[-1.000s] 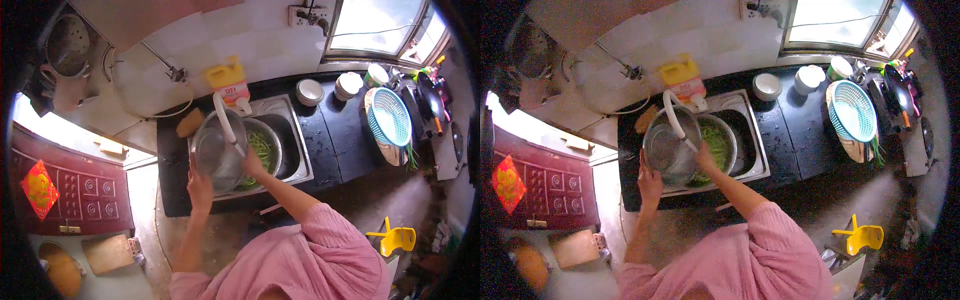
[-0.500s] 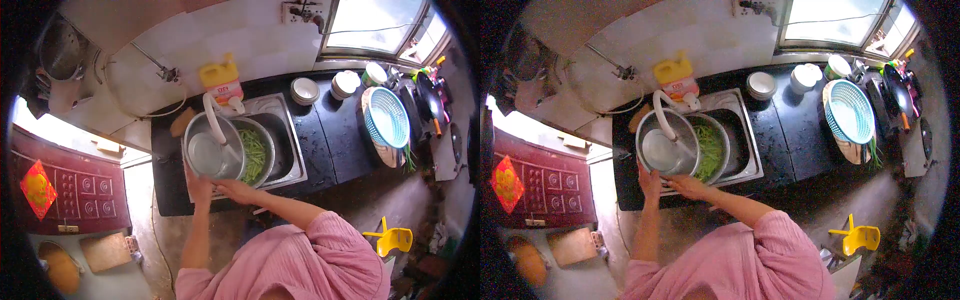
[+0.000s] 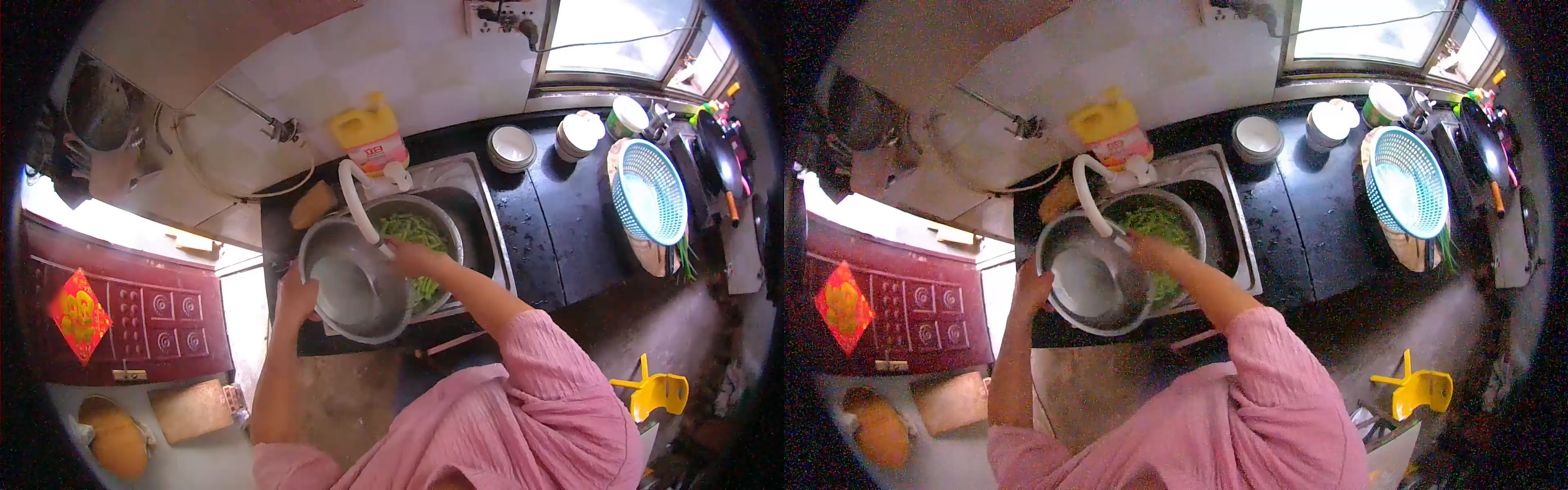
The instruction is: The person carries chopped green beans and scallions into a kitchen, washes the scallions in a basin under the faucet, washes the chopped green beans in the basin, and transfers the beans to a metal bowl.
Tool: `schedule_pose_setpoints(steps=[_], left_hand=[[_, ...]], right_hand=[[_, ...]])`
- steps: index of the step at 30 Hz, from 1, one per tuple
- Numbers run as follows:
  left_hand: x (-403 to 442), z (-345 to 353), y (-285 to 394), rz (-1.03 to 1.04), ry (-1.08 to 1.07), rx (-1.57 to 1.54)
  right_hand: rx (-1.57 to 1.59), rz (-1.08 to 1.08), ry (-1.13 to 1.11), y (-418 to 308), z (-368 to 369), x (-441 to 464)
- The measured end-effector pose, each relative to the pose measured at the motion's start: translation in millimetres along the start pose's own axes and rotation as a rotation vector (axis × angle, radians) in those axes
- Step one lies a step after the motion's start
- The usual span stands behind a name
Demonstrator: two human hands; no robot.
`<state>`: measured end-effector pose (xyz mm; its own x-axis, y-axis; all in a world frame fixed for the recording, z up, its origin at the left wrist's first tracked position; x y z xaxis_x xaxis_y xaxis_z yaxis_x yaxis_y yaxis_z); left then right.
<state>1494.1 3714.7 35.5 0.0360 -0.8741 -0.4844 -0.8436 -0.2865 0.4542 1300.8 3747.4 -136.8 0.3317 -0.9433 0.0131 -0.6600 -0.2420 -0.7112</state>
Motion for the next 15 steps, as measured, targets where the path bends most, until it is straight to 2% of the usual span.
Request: schedule_pose_setpoints(steps=[2,4,7,9,12,15], left_hand=[[-5,-17,2,0.163,0.226,0.093],[-23,-25,15,0.253,0.318,0.218],[-48,-35,31,0.42,0.435,0.347],[-52,-38,31,0.481,0.441,0.452],[-40,-61,-1,0.447,0.526,0.301],[-9,-82,-63,0.595,0.798,0.367]], right_hand=[[0.015,0.0,-0.015,12,5,-4],[-0.021,0.011,-0.074,24,9,-15],[-0.107,0.171,-0.318,29,20,-20],[-0.1,0.145,-0.257,31,26,-12],[-0.03,0.203,-0.181,25,28,-1],[0.113,0.271,-0.026,16,24,1]])
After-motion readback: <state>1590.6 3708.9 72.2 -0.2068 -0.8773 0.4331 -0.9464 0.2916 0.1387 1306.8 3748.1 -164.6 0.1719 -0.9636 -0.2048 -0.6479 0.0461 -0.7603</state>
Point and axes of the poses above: each hand's wrist, its own x-axis towards the middle knuckle, its own z-axis out of the palm, y = z × x, the point moved 9 cm from there along x, towards the middle knuckle, and after that the axes turned 12 degrees about -z, right-handed, at the moved point
